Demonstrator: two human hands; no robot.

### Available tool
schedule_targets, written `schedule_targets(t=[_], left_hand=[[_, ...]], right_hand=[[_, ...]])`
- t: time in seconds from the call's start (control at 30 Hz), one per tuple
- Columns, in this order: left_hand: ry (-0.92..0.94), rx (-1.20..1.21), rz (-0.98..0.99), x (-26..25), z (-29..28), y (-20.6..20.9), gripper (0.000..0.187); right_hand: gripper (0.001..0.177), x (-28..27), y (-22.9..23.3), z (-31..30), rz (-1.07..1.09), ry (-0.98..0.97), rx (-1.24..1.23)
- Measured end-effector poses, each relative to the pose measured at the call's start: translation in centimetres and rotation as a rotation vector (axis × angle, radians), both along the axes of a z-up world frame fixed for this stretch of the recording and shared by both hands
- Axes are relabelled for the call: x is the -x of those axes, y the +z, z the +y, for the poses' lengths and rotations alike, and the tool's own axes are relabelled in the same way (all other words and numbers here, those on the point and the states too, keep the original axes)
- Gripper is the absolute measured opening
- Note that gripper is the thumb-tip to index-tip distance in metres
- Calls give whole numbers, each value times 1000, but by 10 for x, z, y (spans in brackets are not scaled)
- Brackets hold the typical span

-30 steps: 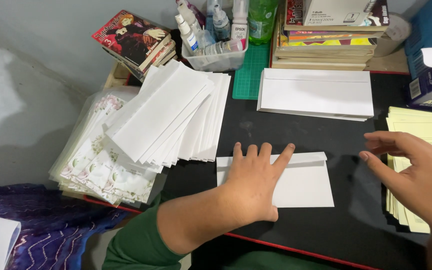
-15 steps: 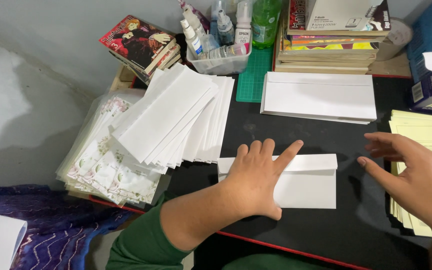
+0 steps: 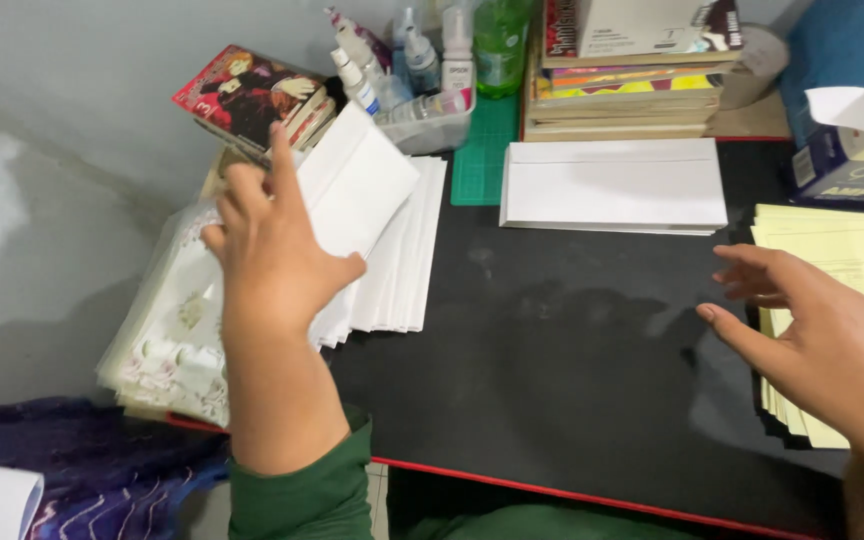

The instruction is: Folding yellow forms and inserting them into white envelopes

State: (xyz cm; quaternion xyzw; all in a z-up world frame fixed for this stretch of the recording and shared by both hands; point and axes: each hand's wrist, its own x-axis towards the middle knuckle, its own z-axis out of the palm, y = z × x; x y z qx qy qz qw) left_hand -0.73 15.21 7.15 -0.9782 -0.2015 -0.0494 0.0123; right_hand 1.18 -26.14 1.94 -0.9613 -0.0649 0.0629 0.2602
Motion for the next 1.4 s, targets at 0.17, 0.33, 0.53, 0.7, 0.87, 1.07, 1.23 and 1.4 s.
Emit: schedule_targets(t=[0.17,0.33,0.53,0.7,0.87,1.07,1.23,1.4], left_hand=[[122,178,217,-10,7,6,114],[78,237,279,-11,5,0,82],[-157,72,-74,0,-13,-14,75],[-681,-13,-412,1,-53,-10,53],[-978,152,-396,-1,-89,-20,46],[-1317,568,28,4,-128,-37,96],[-1339,968,260,-5,-123,-47,44],[-1130,1454,749,-17,-110,-35,50]], right_hand=[[41,10,10,-15,80,-22,201],[44,29,-4,-40,171,-97,665],[45,52,-28,-41,54,-82,762],[14,63,-19,-30,189,-26,646],[23,66,-9,-29,188,19,502],[31,66,32,-23,230,617,-158],[22,50,54,-41,161,808,-790],[39,14,16,-87,-95,347,-1472]])
